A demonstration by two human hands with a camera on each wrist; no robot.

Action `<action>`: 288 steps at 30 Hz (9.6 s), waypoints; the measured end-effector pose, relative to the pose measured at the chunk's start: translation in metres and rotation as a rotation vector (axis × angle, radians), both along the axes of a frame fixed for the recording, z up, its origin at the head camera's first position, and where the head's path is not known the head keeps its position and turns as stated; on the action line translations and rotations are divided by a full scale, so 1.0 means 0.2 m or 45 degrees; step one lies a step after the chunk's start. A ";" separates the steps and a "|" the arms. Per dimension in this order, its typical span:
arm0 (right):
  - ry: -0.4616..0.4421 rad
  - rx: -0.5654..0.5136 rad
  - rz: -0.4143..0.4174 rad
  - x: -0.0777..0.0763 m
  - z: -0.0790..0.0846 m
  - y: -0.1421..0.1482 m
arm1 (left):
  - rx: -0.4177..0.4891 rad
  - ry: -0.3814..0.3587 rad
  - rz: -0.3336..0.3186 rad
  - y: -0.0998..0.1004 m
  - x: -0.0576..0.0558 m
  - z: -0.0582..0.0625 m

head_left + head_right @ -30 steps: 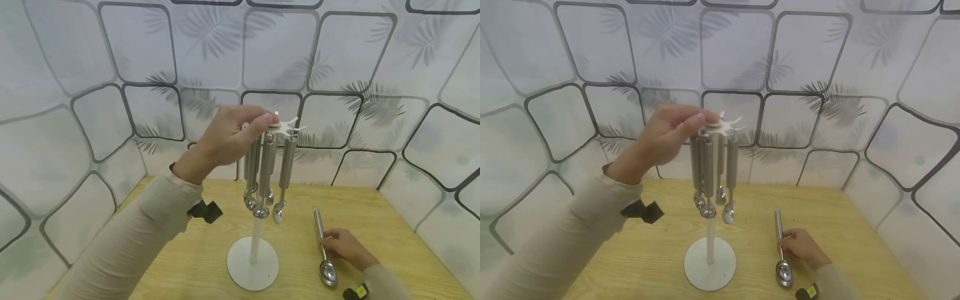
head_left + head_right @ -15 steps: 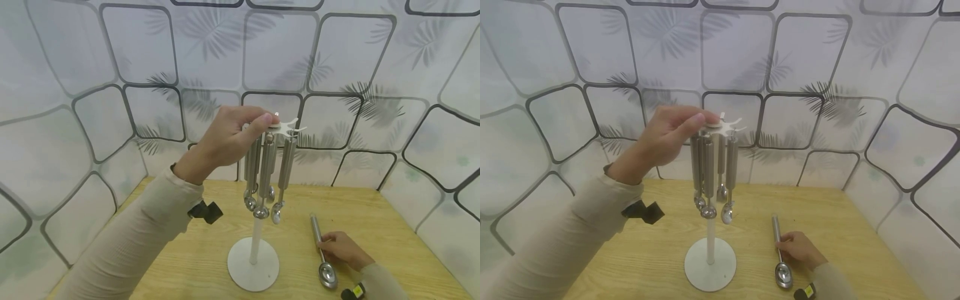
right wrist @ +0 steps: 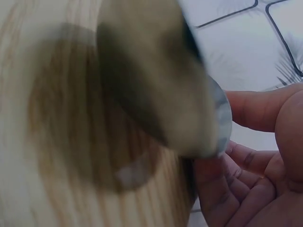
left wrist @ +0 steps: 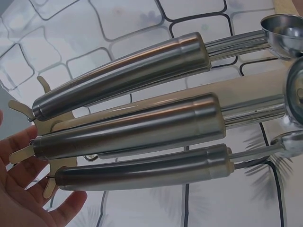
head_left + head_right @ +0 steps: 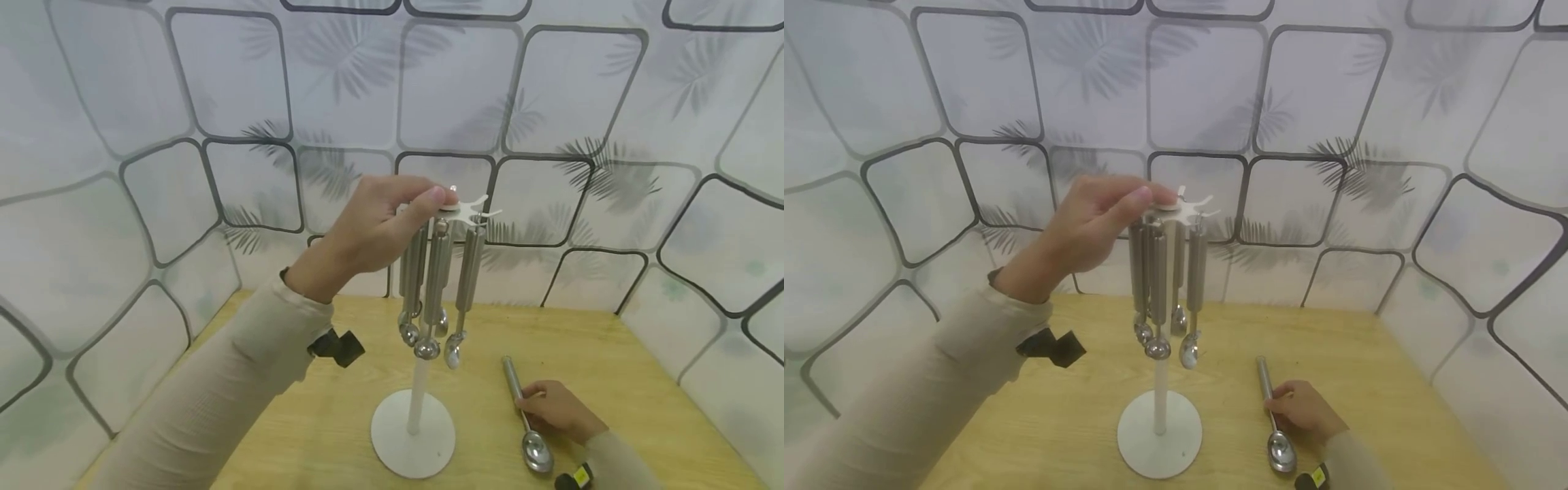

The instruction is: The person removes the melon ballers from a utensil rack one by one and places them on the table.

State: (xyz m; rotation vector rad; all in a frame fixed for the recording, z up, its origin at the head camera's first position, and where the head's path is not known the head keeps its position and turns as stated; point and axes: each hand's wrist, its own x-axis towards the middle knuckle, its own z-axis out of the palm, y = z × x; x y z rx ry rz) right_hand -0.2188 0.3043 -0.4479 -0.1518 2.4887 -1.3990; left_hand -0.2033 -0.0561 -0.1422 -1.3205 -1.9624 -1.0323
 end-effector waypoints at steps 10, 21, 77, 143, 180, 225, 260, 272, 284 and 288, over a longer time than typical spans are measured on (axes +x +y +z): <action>0.000 0.008 -0.001 -0.01 0.02 0.00 | 0.000 -0.010 -0.007 0.00 -0.01 0.01; -0.018 0.006 -0.035 -0.01 0.01 0.01 | 0.026 0.021 -0.015 0.00 -0.01 0.00; 0.319 -0.757 0.337 0.04 0.64 -0.35 | 0.032 0.008 -0.003 0.00 -0.01 -0.01; 0.920 -0.543 0.404 0.20 1.01 -0.58 | 0.037 -0.051 0.009 0.01 0.01 0.00; 0.623 -0.319 0.032 0.14 0.69 -0.21 | 0.029 -0.037 0.025 0.01 0.02 0.00; 0.012 -0.173 -0.238 0.02 0.17 0.11 | 0.039 -0.051 0.019 0.01 -0.01 0.00; 0.004 0.080 -0.286 -0.03 0.04 0.09 | 0.045 -0.061 -0.002 -0.01 0.01 -0.03; 0.052 0.166 -0.284 -0.02 0.02 0.09 | 0.046 -0.054 -0.002 -0.01 0.02 -0.02; 0.074 0.233 -0.293 -0.01 0.02 0.07 | 0.038 -0.060 0.004 -0.02 0.03 -0.01; 0.088 0.270 -0.289 -0.02 0.03 0.07 | 0.042 -0.066 0.007 -0.02 0.03 -0.01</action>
